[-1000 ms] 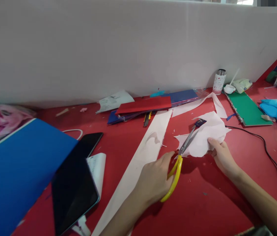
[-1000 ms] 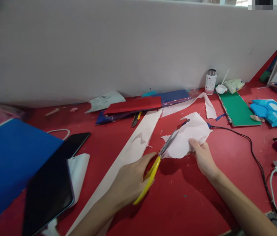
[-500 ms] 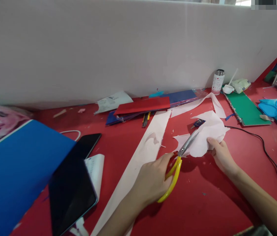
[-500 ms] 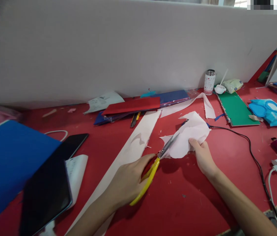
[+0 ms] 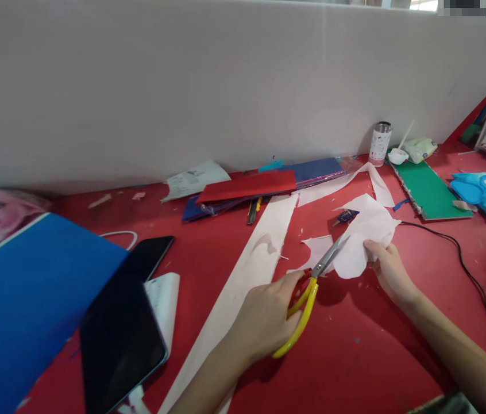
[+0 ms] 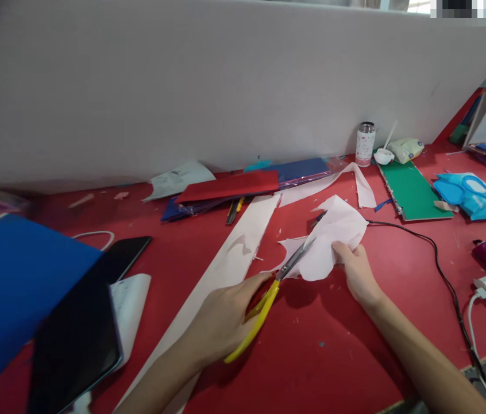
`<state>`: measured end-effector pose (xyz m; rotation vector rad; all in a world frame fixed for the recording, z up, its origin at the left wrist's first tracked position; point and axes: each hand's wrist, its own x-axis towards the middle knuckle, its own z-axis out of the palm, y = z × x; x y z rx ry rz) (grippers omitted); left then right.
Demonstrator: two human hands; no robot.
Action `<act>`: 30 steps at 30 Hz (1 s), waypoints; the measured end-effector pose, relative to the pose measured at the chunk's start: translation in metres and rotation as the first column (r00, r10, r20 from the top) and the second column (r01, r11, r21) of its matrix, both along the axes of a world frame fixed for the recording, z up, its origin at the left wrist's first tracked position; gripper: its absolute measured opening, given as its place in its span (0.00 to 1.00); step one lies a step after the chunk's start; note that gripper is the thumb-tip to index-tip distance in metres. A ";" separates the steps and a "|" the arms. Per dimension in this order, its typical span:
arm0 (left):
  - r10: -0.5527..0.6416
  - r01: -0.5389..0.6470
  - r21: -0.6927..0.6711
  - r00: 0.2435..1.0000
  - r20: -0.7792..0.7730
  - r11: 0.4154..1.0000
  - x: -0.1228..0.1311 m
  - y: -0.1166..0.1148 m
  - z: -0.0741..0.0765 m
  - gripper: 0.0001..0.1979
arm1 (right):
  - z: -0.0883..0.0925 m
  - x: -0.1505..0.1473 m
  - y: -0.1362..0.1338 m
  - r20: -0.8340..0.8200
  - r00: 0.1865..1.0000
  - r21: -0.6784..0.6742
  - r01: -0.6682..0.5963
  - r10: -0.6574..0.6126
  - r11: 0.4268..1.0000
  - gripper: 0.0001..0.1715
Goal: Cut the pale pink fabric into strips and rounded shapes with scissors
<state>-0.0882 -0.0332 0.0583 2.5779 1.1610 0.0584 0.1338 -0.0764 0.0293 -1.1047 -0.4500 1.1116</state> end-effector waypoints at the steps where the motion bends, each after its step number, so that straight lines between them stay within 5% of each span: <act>1: -0.003 0.003 0.000 1.000 0.001 1.000 0.000 0.000 0.000 0.21 | 0.001 0.000 0.000 -0.001 1.000 -0.008 0.006 -0.006 1.000 0.15; 30: 0.021 -0.021 -0.011 0.999 0.042 1.000 0.001 -0.001 0.003 0.20 | 0.000 0.002 0.001 0.032 0.999 0.027 -0.020 0.019 0.999 0.17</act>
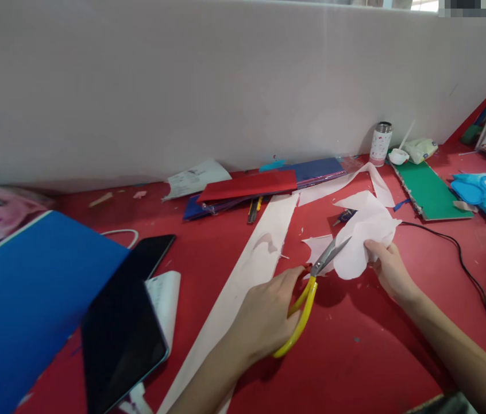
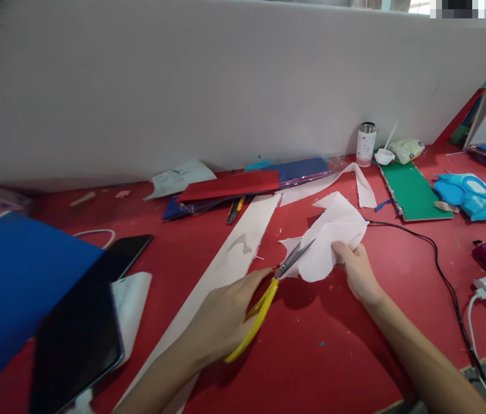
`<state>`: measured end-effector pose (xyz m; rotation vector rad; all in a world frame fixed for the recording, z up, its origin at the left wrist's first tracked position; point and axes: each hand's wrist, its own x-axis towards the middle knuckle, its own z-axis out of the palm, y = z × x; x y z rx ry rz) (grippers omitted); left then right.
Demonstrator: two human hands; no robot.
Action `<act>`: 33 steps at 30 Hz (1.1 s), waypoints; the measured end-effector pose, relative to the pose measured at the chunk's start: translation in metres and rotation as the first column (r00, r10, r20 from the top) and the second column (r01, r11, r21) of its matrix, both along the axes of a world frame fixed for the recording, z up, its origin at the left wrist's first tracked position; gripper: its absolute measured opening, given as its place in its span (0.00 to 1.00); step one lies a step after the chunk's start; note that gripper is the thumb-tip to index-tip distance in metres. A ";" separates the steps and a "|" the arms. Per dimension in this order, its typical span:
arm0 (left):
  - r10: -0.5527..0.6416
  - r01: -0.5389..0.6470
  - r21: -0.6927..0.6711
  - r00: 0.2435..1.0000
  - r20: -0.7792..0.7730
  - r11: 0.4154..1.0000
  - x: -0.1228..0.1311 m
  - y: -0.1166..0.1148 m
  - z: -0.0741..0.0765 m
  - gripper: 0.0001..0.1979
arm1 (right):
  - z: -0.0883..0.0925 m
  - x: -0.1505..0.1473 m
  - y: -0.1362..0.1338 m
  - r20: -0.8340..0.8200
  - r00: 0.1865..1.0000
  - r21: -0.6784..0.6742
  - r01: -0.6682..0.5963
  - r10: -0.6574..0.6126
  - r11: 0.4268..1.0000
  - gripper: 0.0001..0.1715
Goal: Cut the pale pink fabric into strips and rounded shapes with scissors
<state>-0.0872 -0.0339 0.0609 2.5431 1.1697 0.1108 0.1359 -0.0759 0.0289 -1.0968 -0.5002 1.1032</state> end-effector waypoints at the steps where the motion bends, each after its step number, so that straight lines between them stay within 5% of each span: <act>1: 0.001 -0.001 -0.005 1.000 -0.006 1.000 0.000 0.000 0.000 0.20 | 0.000 0.000 0.000 0.003 1.000 0.001 -0.001 0.001 1.000 0.17; 33: -0.068 0.065 0.059 0.996 0.055 0.996 -0.002 0.002 -0.004 0.18 | -0.002 -0.001 -0.001 0.002 1.000 -0.017 -0.030 0.030 0.999 0.16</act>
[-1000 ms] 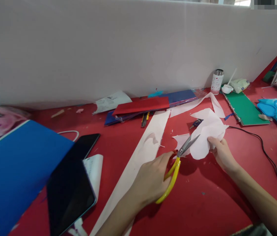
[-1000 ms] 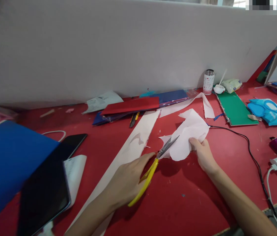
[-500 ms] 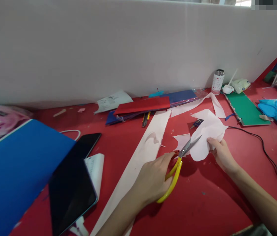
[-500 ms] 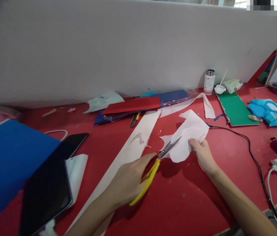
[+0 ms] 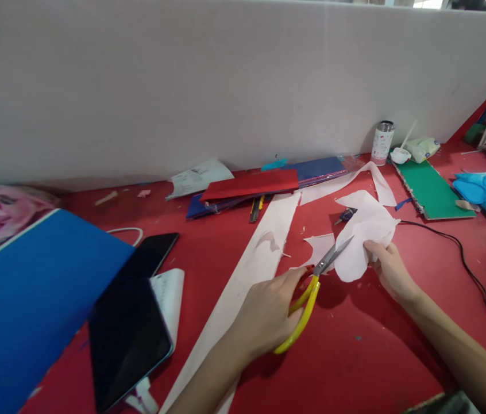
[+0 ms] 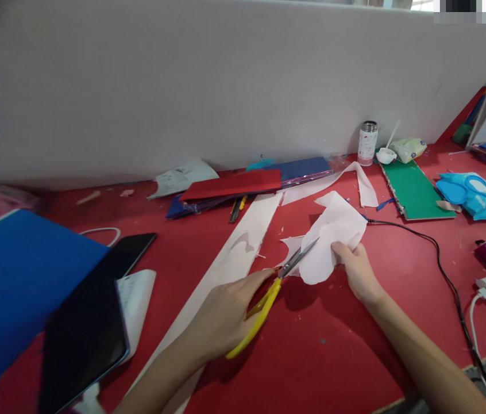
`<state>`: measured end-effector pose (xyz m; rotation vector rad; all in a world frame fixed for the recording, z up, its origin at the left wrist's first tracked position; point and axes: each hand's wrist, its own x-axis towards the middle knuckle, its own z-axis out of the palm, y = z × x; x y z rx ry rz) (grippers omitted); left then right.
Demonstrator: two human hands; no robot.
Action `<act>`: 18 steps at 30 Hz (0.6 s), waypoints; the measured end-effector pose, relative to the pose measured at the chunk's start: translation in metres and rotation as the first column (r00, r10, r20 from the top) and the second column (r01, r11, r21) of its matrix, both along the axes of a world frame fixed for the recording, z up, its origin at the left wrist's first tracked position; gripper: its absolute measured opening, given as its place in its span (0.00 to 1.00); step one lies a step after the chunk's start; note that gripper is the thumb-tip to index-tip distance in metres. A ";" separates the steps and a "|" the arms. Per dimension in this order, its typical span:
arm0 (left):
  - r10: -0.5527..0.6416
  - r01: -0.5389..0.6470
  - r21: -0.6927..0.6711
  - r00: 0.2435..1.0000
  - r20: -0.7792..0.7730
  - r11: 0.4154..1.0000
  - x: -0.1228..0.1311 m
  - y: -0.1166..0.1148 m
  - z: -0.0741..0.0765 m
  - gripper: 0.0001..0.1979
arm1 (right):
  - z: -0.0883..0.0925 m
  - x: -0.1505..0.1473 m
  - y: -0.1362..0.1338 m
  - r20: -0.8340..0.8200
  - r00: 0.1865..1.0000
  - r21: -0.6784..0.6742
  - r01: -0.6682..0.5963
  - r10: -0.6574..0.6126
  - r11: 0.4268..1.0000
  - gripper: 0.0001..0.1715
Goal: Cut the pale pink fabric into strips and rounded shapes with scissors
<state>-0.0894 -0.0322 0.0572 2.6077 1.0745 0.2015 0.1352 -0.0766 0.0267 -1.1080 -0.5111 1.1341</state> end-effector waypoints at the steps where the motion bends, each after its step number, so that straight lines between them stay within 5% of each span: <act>1: -0.002 0.002 0.000 1.000 -0.002 1.000 0.000 0.000 0.001 0.18 | -0.001 0.000 0.000 -0.004 1.000 -0.001 -0.001 0.001 1.000 0.16; 18: -0.014 0.014 0.030 1.000 -0.005 0.999 0.000 0.001 0.002 0.17 | 0.002 0.002 0.001 0.014 1.000 -0.031 0.021 -0.020 0.999 0.14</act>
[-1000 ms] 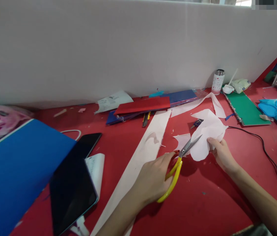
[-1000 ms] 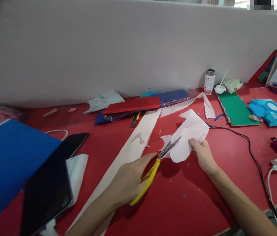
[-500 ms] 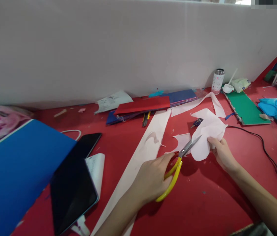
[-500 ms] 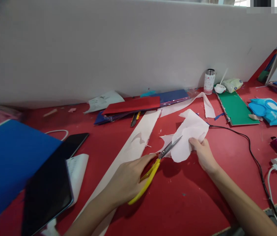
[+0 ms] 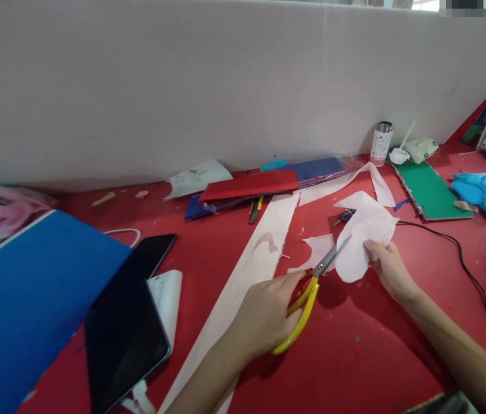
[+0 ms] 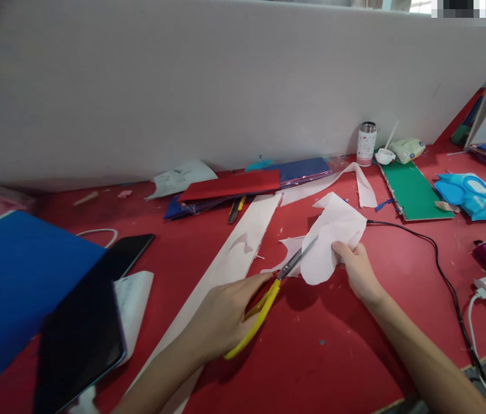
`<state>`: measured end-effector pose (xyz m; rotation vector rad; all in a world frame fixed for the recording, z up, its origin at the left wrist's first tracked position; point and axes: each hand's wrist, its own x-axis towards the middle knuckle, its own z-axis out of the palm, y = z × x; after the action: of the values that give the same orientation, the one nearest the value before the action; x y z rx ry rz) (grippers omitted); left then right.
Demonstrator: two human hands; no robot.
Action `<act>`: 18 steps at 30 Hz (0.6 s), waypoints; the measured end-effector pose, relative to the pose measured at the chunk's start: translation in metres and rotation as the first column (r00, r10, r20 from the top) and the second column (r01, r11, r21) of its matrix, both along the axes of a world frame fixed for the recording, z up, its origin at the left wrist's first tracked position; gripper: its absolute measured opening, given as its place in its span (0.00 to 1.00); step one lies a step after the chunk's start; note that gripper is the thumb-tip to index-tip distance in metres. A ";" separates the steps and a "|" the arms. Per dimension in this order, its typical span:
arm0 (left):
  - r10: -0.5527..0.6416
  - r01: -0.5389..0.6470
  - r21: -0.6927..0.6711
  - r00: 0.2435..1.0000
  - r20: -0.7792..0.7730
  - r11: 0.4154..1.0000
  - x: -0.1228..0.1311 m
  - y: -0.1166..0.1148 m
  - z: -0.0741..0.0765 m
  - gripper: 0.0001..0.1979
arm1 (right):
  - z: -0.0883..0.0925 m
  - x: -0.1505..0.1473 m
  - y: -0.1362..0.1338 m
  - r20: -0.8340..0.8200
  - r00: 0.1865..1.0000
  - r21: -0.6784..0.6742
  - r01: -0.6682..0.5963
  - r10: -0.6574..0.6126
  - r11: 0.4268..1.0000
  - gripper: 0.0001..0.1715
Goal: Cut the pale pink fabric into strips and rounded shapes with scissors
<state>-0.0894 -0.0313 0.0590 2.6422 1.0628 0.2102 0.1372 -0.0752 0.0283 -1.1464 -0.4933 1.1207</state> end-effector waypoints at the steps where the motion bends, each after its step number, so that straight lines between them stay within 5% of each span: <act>1: -0.006 0.006 0.003 1.000 0.009 1.000 0.000 0.000 0.000 0.17 | 0.000 0.000 0.000 0.005 1.000 0.003 -0.002 0.002 1.000 0.14; 18: -0.063 0.061 0.082 0.998 0.024 0.995 -0.005 0.005 -0.001 0.15 | 0.002 0.003 0.001 -0.004 1.000 -0.013 0.004 -0.004 1.000 0.14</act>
<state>-0.0941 -0.0268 0.0582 2.7324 0.9821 0.2797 0.1403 -0.0741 0.0304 -1.1556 -0.4814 1.1235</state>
